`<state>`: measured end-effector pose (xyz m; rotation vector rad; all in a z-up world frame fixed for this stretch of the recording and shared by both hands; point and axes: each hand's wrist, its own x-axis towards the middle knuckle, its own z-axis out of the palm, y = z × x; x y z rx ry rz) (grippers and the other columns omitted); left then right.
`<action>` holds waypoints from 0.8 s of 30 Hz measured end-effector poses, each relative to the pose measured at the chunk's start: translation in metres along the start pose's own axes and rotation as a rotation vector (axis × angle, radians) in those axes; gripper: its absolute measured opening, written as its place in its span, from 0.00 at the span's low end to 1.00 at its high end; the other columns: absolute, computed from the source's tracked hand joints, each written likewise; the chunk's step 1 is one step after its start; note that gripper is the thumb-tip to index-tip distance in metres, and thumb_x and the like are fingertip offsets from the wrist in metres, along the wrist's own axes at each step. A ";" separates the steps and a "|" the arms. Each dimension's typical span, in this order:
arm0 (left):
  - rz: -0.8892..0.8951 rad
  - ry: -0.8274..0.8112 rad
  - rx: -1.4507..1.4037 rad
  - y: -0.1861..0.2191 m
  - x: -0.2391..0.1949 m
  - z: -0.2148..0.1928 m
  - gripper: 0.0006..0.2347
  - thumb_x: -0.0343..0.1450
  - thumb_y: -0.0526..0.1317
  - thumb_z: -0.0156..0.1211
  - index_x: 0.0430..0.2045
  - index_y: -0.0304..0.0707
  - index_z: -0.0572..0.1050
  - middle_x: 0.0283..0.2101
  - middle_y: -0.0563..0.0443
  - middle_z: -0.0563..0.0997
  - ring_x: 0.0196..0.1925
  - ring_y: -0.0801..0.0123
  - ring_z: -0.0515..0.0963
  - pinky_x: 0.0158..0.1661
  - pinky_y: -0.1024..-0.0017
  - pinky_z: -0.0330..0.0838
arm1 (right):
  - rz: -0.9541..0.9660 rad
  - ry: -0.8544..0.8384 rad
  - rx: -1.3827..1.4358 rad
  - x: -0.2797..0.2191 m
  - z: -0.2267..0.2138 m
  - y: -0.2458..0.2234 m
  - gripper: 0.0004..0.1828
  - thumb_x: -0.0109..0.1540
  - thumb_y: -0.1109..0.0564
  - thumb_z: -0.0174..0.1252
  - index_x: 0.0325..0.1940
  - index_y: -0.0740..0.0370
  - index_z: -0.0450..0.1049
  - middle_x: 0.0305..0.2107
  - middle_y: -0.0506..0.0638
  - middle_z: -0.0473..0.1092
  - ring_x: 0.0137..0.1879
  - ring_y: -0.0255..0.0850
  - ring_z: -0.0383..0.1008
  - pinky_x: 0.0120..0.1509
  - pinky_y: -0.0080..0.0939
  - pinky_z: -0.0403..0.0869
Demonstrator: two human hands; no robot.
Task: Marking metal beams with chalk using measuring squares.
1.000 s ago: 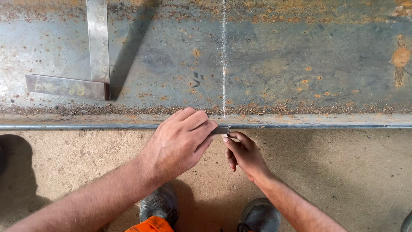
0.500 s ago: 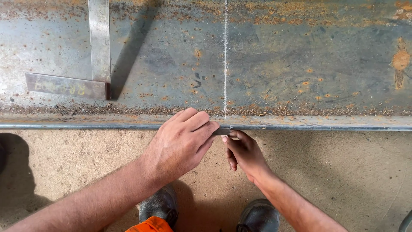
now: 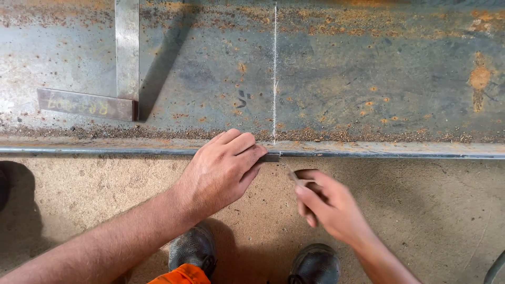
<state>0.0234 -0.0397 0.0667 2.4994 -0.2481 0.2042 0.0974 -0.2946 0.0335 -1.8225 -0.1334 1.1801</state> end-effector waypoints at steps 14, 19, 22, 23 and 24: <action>-0.021 0.000 -0.010 0.000 -0.001 0.001 0.12 0.66 0.37 0.67 0.42 0.34 0.78 0.37 0.48 0.72 0.42 0.57 0.74 0.45 0.62 0.73 | 0.094 -0.041 0.014 0.084 0.025 0.053 0.15 0.67 0.51 0.55 0.48 0.67 0.70 0.21 0.50 0.71 0.19 0.34 0.70 0.20 0.36 0.72; -0.017 0.005 -0.010 0.001 -0.001 0.000 0.12 0.66 0.37 0.67 0.41 0.34 0.78 0.37 0.48 0.72 0.41 0.58 0.74 0.45 0.62 0.73 | 0.030 -0.020 0.005 0.036 0.022 0.000 0.14 0.66 0.53 0.54 0.49 0.66 0.72 0.19 0.48 0.70 0.18 0.33 0.67 0.18 0.36 0.67; -0.020 0.015 -0.024 0.001 -0.001 0.000 0.11 0.67 0.37 0.66 0.40 0.34 0.78 0.37 0.49 0.72 0.41 0.58 0.74 0.46 0.62 0.73 | 0.027 0.012 0.059 -0.021 0.007 -0.046 0.17 0.66 0.55 0.53 0.57 0.65 0.73 0.17 0.49 0.69 0.17 0.33 0.65 0.19 0.35 0.65; -0.018 0.010 -0.025 0.001 -0.001 0.000 0.10 0.68 0.37 0.66 0.40 0.34 0.78 0.37 0.49 0.72 0.41 0.58 0.74 0.45 0.62 0.73 | -0.129 -0.027 0.121 -0.043 -0.002 -0.057 0.19 0.66 0.57 0.51 0.60 0.68 0.71 0.18 0.50 0.70 0.18 0.33 0.67 0.19 0.34 0.66; -0.016 0.004 -0.027 0.001 -0.001 0.000 0.10 0.69 0.37 0.66 0.40 0.33 0.78 0.36 0.49 0.72 0.40 0.58 0.74 0.45 0.62 0.73 | -0.285 -0.067 0.184 -0.066 -0.010 -0.068 0.22 0.67 0.59 0.49 0.63 0.72 0.69 0.20 0.51 0.72 0.20 0.33 0.68 0.19 0.33 0.67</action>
